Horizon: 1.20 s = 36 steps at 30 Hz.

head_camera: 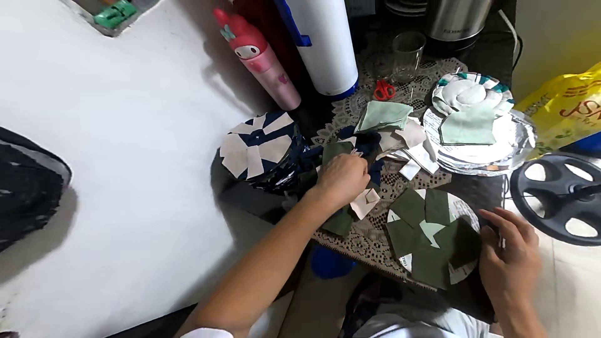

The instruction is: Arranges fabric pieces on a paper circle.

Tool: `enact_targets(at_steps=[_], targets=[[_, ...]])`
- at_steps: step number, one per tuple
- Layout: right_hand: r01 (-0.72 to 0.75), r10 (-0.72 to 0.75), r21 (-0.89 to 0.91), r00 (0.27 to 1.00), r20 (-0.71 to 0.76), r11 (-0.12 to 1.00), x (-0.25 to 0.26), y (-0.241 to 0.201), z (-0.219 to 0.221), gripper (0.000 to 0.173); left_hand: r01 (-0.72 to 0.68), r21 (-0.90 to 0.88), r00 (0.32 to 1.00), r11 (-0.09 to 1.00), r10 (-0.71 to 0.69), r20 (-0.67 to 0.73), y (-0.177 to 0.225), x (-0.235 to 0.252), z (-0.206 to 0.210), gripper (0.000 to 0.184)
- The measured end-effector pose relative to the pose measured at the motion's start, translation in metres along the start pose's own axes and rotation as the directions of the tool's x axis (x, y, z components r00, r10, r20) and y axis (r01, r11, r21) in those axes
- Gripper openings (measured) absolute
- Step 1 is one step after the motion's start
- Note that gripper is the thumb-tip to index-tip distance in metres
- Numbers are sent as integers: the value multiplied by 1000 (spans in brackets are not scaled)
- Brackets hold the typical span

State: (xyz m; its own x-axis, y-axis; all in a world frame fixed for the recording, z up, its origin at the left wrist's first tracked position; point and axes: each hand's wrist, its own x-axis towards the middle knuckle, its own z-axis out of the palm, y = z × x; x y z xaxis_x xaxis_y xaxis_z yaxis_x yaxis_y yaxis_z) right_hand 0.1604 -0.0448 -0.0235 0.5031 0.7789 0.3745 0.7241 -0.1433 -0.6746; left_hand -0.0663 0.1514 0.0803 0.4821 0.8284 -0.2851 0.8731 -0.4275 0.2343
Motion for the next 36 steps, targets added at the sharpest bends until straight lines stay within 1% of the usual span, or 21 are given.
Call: enact_targets(at_steps=[1, 2, 5, 7, 13, 16, 19, 23, 26, 29, 31, 32, 34, 36], targets=[[-2, 2, -1, 1000, -1, 1000, 0, 1, 0, 32, 12, 25, 999, 1000, -12, 32, 0, 0, 1, 19], [-4, 4, 0, 1000, -1, 1000, 0, 1, 1, 31, -8, 42, 999, 999, 6, 43, 0, 0, 3, 18], [-10, 10, -10, 1000, 4, 1000, -1, 0, 0, 31, -159, 73, 987, 984, 156, 45, -4, 3, 12, 18], [-11, 11, -20, 1000, 10, 1000, 0, -2, 0, 30, -220, 87, 975, 972, 218, 41, -9, 6, 15, 14], [0, 0, -24, 1000, 8, 1000, 0, -2, 1, 29, -296, 64, 954, 953, 292, 70, -17, 5, 8, 14], [9, -9, -37, 1000, 1, 999, 0, -2, 1, 29, -294, 117, 951, 949, 277, 141, -13, 4, 10, 20], [23, -23, -47, 1000, 4, 999, 0, -2, 1, 28, -289, 126, 948, 949, 265, 175, -11, 6, 8, 13], [29, -29, -60, 1000, 9, 998, 0, -1, 1, 28, -285, 85, 954, 955, 273, 126, -11, 2, 5, 12], [37, -37, -66, 999, 7, 997, 1, -1, 2, 27, -234, 152, 964, 960, 209, 167, -6, -2, 8, 22], [34, -34, -72, 999, 13, 997, 1, -1, 2, 28, -209, 172, 960, 963, 168, 223, -4, -1, 9, 19], [39, -39, -72, 999, 4, 997, 1, -1, 3, 28, -202, 101, 960, 974, 176, 218, -6, -1, 5, 17], [41, -41, -67, 999, -1, 997, 2, -2, 3, 27, -196, 25, 965, 980, 189, 181, -8, -1, 2, 16], [37, -37, -60, 999, -3, 998, 2, -1, 3, 27, -180, -174, 980, 968, 191, 48, -18, 1, -3, 16], [41, -41, -46, 999, -8, 998, 2, 0, 4, 27, -159, -424, 987, 891, 137, -81, -31, 7, -6, 18]])
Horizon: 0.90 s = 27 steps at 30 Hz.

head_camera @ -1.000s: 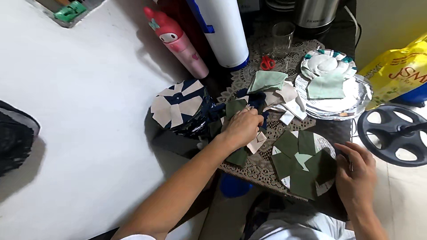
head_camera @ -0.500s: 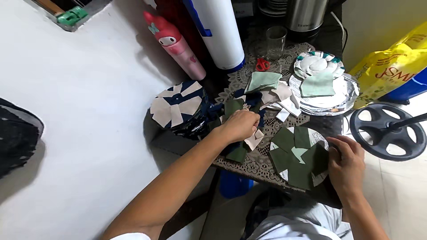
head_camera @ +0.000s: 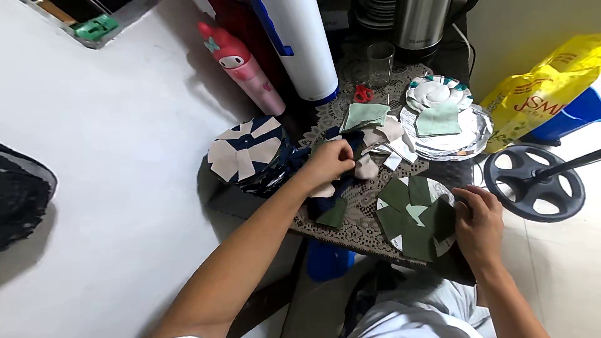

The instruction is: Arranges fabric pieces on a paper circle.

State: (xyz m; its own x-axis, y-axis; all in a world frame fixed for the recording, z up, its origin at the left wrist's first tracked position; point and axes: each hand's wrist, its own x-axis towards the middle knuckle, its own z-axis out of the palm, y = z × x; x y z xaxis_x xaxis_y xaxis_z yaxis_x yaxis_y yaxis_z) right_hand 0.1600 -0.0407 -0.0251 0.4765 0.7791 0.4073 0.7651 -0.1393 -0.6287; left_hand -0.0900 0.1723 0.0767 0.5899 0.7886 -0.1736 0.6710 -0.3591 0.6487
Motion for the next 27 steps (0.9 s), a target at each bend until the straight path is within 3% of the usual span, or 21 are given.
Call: enact_targets(at_steps=[4, 8, 13, 15, 17, 20, 23, 25, 27], targets=[[27, -27, -1, 1000, -14, 1000, 3, -6, -1, 27, 104, -469, 990, 877, -138, -39, -5, -2, -5, 30], [99, -99, 59, 995, 3, 993, 12, -38, 1, 26, 134, -572, 983, 809, -181, -26, -1, -9, -2, 29], [106, -147, 249, 977, 153, 963, 22, -96, 27, 21, 114, -646, 988, 755, -154, -7, 4, -24, 5, 26], [-2, -83, 343, 969, 233, 940, 23, -114, 35, 20, 102, -692, 990, 714, -142, 0, 8, -34, 8, 25], [-256, 79, 442, 922, 379, 860, 22, -130, 38, 20, 85, -737, 992, 670, -129, -3, 10, -44, 12, 25], [-580, 245, 576, 795, 555, 576, 21, -142, 40, 15, 34, -783, 994, 621, -104, -40, 9, -56, 20, 27], [-682, 272, 628, 729, 628, 376, 21, -146, 42, 4, -15, -797, 987, 604, -118, -108, 7, -61, 27, 28], [-690, 285, 628, 722, 630, 360, 23, -146, 47, 7, -54, -747, 976, 663, -124, -180, 2, -61, 32, 29], [-683, 290, 600, 725, 624, 417, 27, -145, 53, 10, -88, -527, 945, 845, -96, -313, -7, -61, 38, 33]])
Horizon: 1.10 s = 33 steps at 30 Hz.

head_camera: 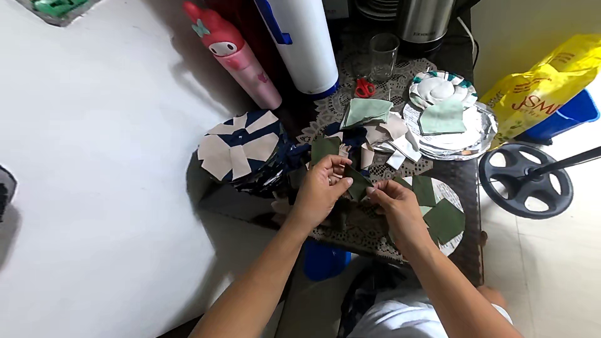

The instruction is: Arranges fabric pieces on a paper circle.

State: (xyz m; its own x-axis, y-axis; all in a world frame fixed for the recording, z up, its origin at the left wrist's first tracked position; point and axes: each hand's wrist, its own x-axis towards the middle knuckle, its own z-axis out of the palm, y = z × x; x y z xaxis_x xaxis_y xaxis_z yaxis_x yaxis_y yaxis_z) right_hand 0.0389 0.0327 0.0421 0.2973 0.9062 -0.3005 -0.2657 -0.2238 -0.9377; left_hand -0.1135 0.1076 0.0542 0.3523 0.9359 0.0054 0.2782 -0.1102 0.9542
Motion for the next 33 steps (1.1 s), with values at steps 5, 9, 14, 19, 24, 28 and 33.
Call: enact_targets(at_steps=[5, 9, 14, 19, 24, 28, 33], targets=[[-50, 52, -45, 998, 32, 998, 5, -3, 5, 13, -398, 578, 894, 713, 443, 69, -27, -18, 1, 34], [-105, 106, -19, 992, 66, 994, -6, -10, 1, 18, -531, 552, 822, 643, 549, 151, -39, -37, 12, 35], [-128, 128, 2, 989, 72, 992, -23, -16, -12, 23, -574, 441, 774, 690, 632, 18, -35, -43, 35, 15], [-8, 8, -10, 1000, 29, 1000, -41, -17, -39, 25, -206, -217, 970, 954, 228, 81, -7, -54, 49, 13], [15, -11, -61, 998, 70, 998, -54, -7, -81, 30, 240, -452, 941, 859, -92, 326, 15, -58, 57, 14], [62, -53, -68, 990, 132, 996, -67, -4, -100, 31, 326, -390, 898, 861, -154, 412, 25, -56, 70, 13], [153, -153, -119, 988, 10, 981, -66, 6, -112, 8, 307, -253, 857, 917, -151, 493, 27, -46, 87, 14]])
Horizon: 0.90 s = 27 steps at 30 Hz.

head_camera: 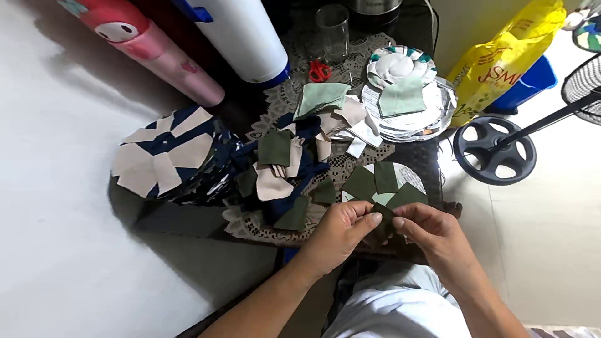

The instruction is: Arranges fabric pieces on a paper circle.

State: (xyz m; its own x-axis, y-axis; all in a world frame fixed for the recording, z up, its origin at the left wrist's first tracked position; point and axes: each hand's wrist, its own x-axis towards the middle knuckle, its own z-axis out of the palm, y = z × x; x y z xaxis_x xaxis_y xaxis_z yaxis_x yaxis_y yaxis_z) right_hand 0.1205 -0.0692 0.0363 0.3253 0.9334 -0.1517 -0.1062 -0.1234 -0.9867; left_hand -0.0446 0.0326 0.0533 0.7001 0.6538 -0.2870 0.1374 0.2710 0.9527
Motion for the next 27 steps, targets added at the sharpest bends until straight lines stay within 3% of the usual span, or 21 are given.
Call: enact_targets(at_steps=[2, 5, 8, 11, 15, 27], targets=[[29, -34, -85, 997, -63, 996, 3, 4, -6, 7, 7, 74, 1000, 997, -9, 26, 0, 8, 4, 12], [94, -144, -340, 982, -125, 936, 9, 12, -18, 12, -42, 339, 999, 940, 51, -17, -3, 25, 10, 8], [108, -259, -635, 954, -150, 765, 19, 18, -28, 18, -126, 609, 980, 783, 196, -48, -9, 43, 18, 14], [83, -316, -764, 935, -163, 639, 31, 21, -33, 17, -174, 774, 954, 609, 298, -20, -11, 58, 25, 19], [28, -280, -830, 947, -156, 557, 43, 18, -36, 16, -176, 867, 923, 466, 385, -20, -12, 74, 29, 20], [-28, -237, -849, 955, -179, 528, 62, 14, -39, 13, -134, 919, 890, 370, 452, -52, -19, 102, 29, 14]])
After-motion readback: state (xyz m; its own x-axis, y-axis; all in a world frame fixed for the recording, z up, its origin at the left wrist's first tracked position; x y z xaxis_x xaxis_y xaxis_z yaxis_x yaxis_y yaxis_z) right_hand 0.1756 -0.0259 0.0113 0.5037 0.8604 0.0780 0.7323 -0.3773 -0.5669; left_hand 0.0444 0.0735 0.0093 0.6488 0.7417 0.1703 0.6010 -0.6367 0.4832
